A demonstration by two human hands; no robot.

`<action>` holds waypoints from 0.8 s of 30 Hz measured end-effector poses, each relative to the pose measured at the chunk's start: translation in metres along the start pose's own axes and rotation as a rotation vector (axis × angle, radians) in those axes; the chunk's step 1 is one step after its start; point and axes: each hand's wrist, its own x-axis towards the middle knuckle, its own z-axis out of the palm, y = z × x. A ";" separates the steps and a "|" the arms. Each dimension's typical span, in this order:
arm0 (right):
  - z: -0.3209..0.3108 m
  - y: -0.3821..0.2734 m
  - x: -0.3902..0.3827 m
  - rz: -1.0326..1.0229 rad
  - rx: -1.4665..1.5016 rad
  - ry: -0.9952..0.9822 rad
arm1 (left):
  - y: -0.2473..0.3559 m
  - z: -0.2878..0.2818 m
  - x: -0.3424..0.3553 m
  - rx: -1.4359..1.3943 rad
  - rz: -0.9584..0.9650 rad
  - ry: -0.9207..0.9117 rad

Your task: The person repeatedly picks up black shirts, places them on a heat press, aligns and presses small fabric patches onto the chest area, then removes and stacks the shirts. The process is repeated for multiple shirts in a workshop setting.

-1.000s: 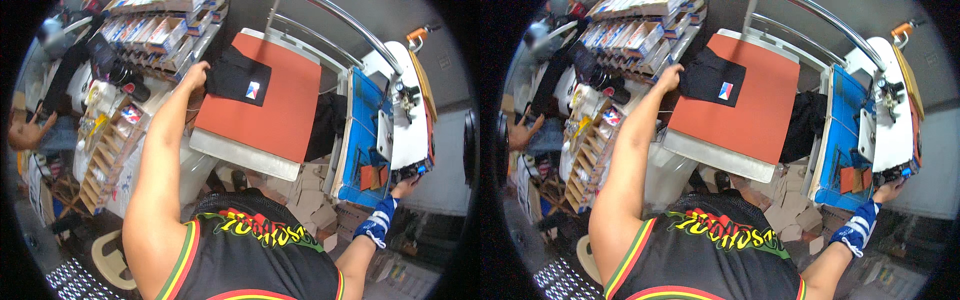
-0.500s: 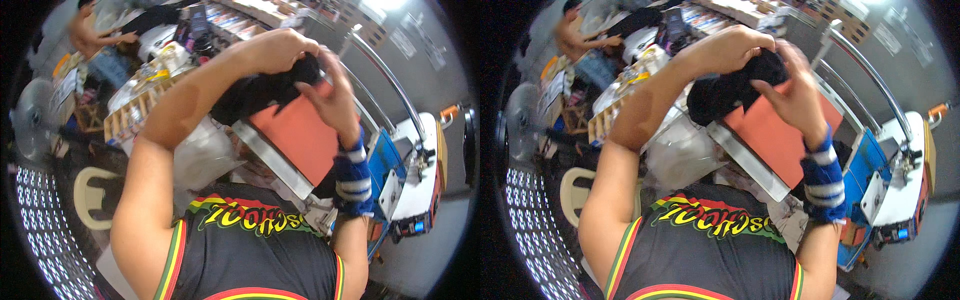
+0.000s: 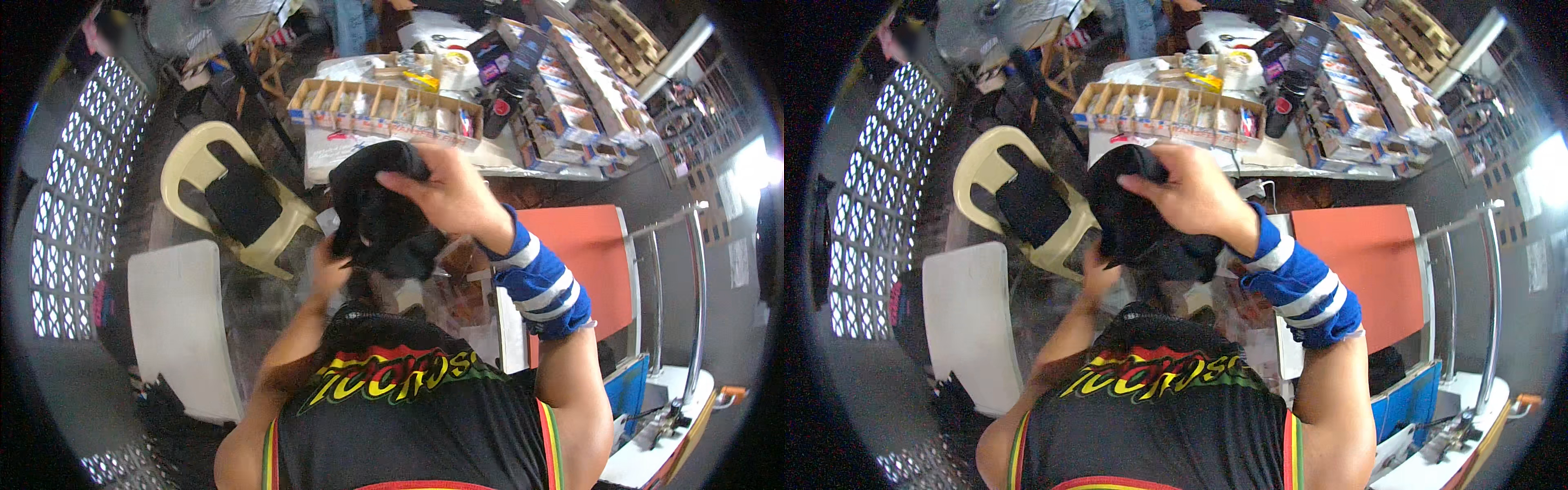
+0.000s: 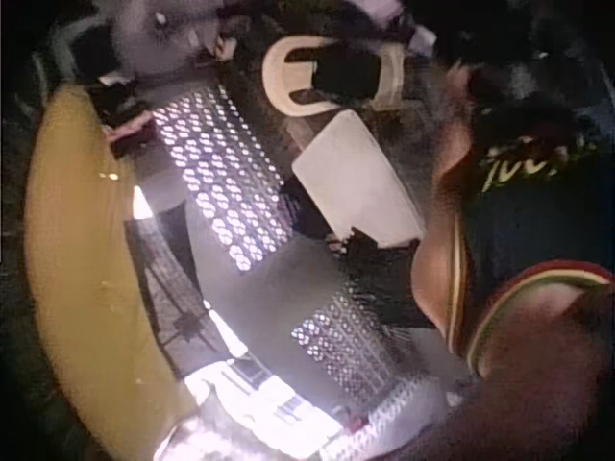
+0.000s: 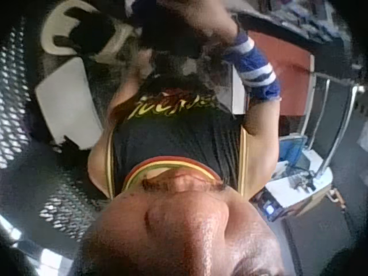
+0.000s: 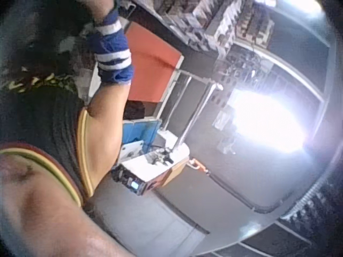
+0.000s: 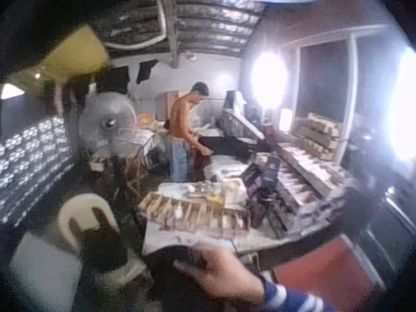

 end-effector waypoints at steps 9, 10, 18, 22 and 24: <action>0.089 0.057 0.028 0.134 -0.330 -0.175 | 0.026 -0.255 -0.116 0.505 0.012 0.451; 0.109 0.060 0.035 0.152 -0.303 -0.187 | 0.028 -0.273 -0.122 0.601 0.060 0.462; 0.270 0.039 0.113 0.139 -0.046 -0.298 | 0.079 -0.398 -0.168 0.262 -0.246 0.661; 0.299 0.005 0.156 -0.165 -0.109 -0.496 | 0.082 -0.411 -0.231 0.938 -0.369 0.418; 0.315 -0.001 0.157 -0.159 -0.198 -0.653 | 0.061 -0.423 -0.266 1.115 -0.451 0.511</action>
